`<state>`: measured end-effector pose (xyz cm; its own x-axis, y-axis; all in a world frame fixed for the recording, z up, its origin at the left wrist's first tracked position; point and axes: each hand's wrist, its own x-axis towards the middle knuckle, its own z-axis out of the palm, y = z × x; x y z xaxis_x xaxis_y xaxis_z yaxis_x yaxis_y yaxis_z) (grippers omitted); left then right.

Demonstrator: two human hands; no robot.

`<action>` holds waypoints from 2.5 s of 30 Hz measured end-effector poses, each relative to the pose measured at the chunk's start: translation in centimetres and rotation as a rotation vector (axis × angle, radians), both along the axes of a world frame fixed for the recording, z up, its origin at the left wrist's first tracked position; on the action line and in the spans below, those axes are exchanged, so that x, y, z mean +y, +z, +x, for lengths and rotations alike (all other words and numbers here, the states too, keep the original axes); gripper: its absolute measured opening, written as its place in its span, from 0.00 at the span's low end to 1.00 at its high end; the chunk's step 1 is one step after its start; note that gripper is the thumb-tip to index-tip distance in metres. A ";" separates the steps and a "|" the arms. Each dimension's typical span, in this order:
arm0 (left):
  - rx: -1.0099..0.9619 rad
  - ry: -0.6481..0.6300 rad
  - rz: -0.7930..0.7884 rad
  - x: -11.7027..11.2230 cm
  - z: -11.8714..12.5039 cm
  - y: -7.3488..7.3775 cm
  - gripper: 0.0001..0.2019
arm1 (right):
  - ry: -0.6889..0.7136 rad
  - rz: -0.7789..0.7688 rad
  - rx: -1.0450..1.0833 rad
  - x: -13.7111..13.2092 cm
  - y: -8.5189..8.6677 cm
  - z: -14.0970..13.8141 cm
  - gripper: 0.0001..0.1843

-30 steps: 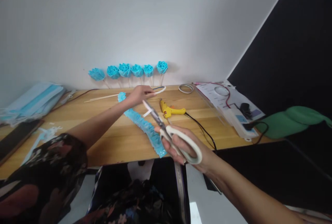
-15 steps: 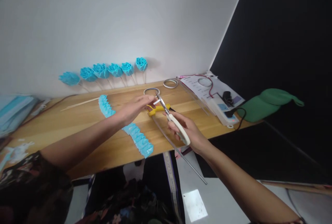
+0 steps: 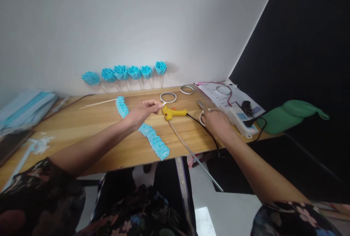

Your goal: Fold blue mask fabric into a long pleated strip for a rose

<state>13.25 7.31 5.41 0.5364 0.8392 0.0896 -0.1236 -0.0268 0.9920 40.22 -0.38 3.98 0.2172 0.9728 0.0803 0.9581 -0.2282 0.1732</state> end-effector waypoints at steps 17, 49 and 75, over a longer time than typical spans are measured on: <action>-0.036 0.112 0.017 -0.1 -4.5 -0.2 0.10 | 0.519 0.142 1.059 4.7 4.6 -11.9 0.17; 0.070 0.762 -0.005 11.2 -17.9 -7.7 0.08 | 0.506 0.040 1.327 25.7 -7.4 -25.6 0.22; 0.050 0.634 -0.094 10.8 -17.3 -7.5 0.06 | 0.471 -0.080 1.744 22.3 -5.9 -25.2 0.36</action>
